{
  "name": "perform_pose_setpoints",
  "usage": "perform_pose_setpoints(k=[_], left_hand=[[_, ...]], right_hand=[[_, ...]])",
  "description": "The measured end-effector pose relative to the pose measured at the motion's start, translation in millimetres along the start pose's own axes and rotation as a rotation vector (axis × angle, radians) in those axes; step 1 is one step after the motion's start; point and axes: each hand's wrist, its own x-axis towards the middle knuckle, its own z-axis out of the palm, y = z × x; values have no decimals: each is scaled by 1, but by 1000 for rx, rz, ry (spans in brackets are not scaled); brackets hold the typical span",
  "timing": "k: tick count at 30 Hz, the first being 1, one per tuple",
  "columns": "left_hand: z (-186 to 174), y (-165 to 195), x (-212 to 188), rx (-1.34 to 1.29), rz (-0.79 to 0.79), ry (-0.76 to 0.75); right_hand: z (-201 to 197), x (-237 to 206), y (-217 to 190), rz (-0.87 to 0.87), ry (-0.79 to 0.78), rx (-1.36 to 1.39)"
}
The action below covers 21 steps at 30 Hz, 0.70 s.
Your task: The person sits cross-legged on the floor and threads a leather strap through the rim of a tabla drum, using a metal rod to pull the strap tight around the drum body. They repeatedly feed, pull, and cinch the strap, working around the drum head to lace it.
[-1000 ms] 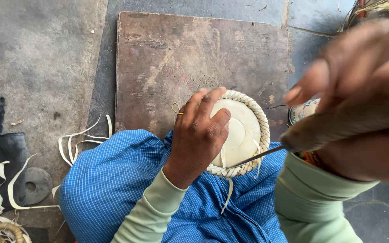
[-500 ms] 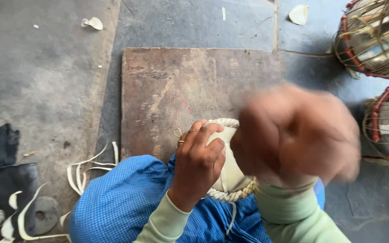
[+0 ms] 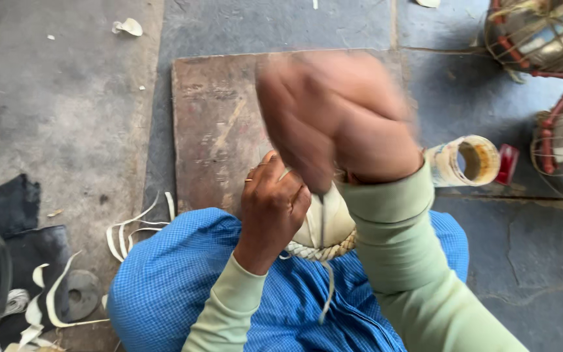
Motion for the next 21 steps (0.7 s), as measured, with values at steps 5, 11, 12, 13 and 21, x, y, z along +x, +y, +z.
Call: perform_pose_setpoints(k=[5,11,12,13,21], left_hand=[[4,-6,-3,-87,-51,-43],[-3,-6,2,-170,-54,-42],[-5,-5,3,-197,-67,-53],[-6,-4,4,-201,-55,-37],[6,4,15,-98,-12,-24]], right_hand=[[22,4,30,-395,84,-954],[-58,-52,134,-313,-494,881],[-72,-55,140,-477,-562,1115],[-81,-56,141,-495,-625,1183],[-20,-47,133,-111,-672,633]])
